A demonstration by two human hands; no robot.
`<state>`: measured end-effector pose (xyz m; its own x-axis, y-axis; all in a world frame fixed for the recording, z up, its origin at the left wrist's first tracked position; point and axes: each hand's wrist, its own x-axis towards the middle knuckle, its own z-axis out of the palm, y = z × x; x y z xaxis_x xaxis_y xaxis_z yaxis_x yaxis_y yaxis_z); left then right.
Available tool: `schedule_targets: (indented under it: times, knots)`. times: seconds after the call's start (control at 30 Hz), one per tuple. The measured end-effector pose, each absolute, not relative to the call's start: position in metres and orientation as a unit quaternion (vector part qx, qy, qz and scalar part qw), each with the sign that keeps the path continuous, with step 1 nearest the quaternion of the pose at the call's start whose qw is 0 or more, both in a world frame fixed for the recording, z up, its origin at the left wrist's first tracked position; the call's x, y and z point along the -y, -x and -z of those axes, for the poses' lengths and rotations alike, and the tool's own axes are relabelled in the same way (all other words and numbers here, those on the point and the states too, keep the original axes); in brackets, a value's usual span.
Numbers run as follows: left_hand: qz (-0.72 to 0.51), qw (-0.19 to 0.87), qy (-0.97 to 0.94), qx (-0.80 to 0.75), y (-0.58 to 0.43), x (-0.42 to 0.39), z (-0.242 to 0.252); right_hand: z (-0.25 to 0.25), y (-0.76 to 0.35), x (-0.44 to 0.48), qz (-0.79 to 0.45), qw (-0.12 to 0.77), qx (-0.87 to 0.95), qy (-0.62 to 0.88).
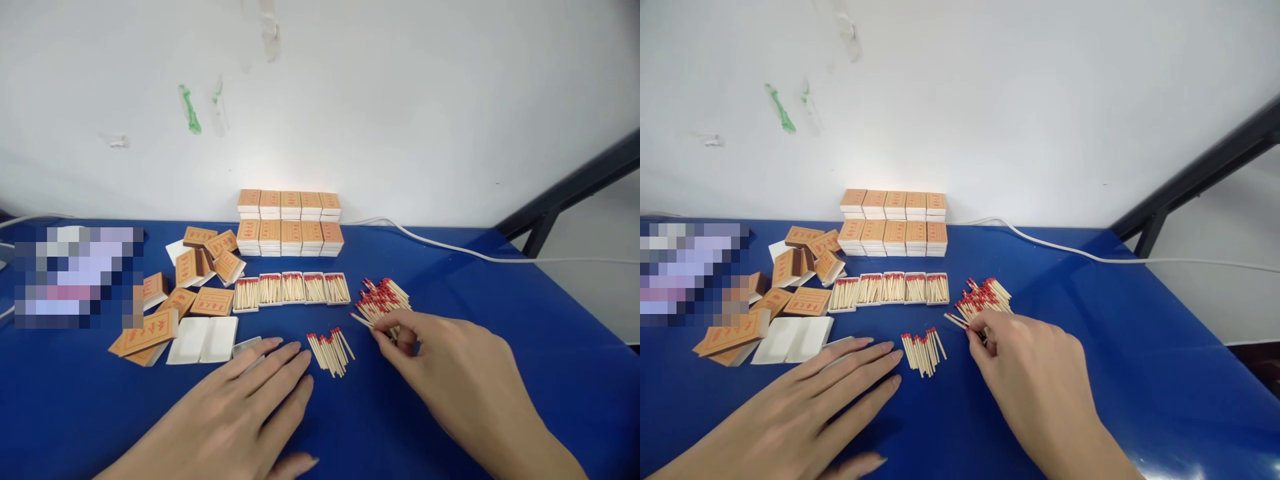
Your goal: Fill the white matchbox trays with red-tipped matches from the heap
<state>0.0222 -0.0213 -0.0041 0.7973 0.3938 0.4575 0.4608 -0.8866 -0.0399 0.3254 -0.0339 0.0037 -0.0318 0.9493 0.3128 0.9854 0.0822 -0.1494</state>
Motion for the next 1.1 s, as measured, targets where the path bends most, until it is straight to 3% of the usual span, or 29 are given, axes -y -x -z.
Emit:
schedule_targets:
  times: [0.63,0.8,0.9,1.1]
  knots:
    - [0.216,0.077,0.947,0.227,-0.023,0.022,0.008,-0.001,-0.298,0.034,-0.094,0.247,0.715,0.647]
    - [0.205,0.071,0.950,0.223,-0.023,0.022,0.008,-0.001,-0.302,0.032,-0.052,0.262,0.701,0.662]
    - [0.214,0.079,0.949,0.216,-0.023,0.020,0.007,-0.005,-0.306,0.031,-0.042,0.249,0.702,0.666]
    - [0.222,0.078,0.946,0.223,-0.025,0.019,0.006,-0.012,-0.310,0.032,-0.146,0.180,0.719,0.655]
